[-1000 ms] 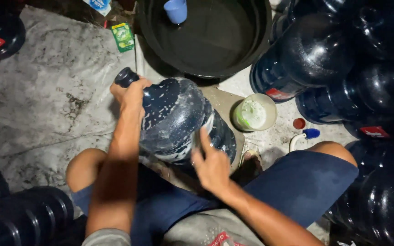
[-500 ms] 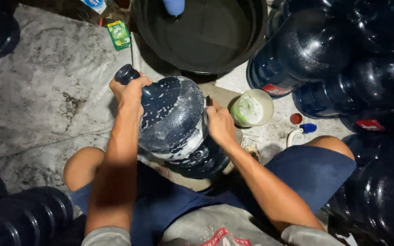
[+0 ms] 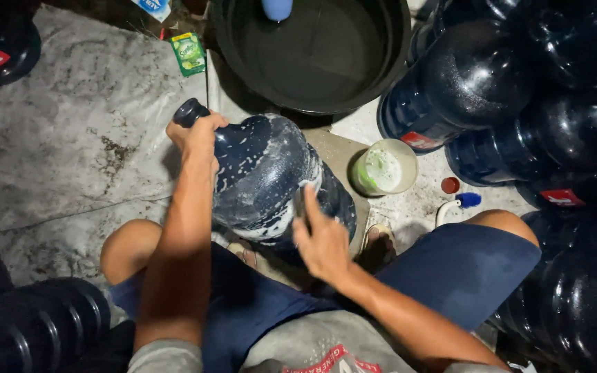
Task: The person scrubs the exterior of a large blue water jug with a green sponge while sitting on the floor. The jug is held steady with the left hand while the right hand applies soapy water and scrubs the surface. Several other water jugs are stacked nearby.
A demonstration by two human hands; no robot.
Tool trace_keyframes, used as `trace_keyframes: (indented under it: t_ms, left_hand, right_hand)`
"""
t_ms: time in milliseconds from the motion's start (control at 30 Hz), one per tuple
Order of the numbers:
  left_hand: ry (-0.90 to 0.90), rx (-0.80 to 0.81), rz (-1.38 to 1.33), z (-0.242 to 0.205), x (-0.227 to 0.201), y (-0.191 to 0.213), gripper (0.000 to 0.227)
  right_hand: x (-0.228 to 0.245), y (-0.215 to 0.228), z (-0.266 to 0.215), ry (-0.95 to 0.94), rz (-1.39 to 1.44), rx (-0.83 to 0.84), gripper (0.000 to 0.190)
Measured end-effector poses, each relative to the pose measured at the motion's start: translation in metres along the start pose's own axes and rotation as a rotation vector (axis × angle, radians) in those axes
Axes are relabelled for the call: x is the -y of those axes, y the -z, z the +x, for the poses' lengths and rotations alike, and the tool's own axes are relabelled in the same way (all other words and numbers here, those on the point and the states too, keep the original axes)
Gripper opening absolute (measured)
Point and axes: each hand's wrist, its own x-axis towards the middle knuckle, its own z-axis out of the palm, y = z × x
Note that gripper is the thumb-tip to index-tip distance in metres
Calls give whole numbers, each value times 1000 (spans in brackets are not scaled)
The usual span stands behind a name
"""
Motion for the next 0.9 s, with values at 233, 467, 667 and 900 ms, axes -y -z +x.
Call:
trace_keyframes:
  t_ms: [233, 467, 667, 900]
  left_hand:
    - [30, 13, 77, 9, 12, 1, 30]
    - [2, 45, 47, 6, 7, -1, 31]
    - [22, 4, 62, 35, 34, -8, 39]
    - [-24, 138, -34, 36, 33, -1, 25]
  right_hand:
    - [-16, 0, 31, -103, 83, -216, 62]
    - [-32, -7, 20, -58, 18, -182, 62]
    - [-14, -7, 6, -176, 44, -111, 64]
    - [-25, 13, 55, -262, 143, -123, 60]
